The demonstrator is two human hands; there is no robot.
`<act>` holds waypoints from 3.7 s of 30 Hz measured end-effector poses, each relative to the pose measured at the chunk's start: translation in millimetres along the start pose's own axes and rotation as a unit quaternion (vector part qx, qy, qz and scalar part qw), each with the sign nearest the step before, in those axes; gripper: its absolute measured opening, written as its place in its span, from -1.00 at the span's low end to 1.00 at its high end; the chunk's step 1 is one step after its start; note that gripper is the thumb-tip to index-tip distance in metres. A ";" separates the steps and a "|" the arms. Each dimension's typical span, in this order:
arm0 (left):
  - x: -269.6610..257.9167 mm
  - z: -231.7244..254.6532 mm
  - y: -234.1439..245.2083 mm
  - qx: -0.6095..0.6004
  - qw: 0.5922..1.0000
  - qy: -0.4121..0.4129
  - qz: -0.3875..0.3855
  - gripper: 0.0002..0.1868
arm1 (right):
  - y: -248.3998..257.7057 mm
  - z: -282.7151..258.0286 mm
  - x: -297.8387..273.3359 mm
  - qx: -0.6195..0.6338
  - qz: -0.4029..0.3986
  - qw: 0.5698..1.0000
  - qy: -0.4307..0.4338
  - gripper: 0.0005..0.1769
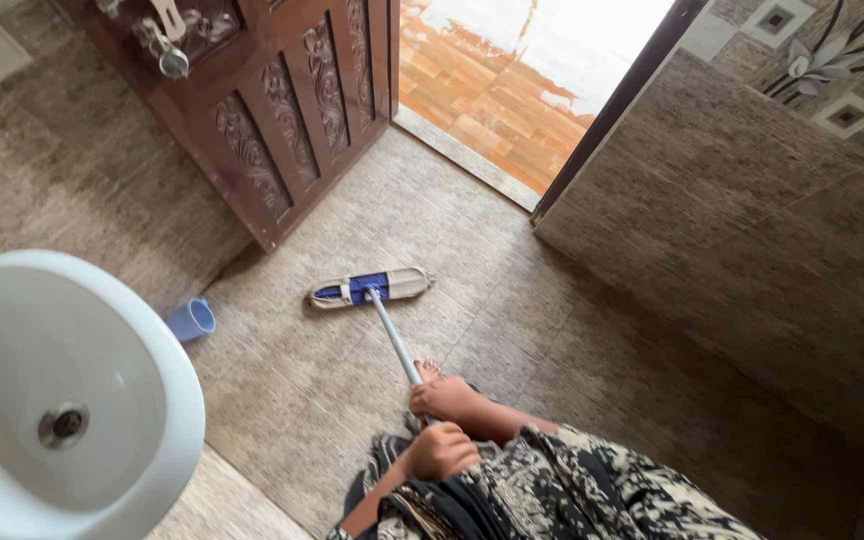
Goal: The person cleans the tiled floor of a bathroom using a long-handled flat mop.
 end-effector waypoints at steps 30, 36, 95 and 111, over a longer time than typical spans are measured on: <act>78.8 -215.9 98.7 0.115 0.920 0.371 -0.053 -0.81 | 108.1 165.9 217.7 -0.012 -0.020 0.996 0.084 -0.83; 65.9 -212.5 110.1 0.113 0.920 0.350 -0.134 -0.81 | 88.6 162.9 233.7 -0.053 -0.031 0.996 0.066 -0.70; 83.4 -355.5 132.4 -0.073 0.986 0.061 -0.136 -0.73 | 154.8 221.4 229.4 0.152 0.186 0.963 -0.123 -0.87; 55.7 -314.4 204.1 -0.129 0.979 -0.139 -0.076 -0.81 | 154.7 111.9 213.3 0.238 0.180 0.917 -0.265 -0.96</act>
Point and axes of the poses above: each hand's wrist, its own x-axis towards the middle knuckle, its own y-axis out of the back of the hand, z = x × y, the point moved 3 cm from there along x, towards the middle knuckle, and after that the axes turned 6 degrees about -y, right-handed, at the moved point
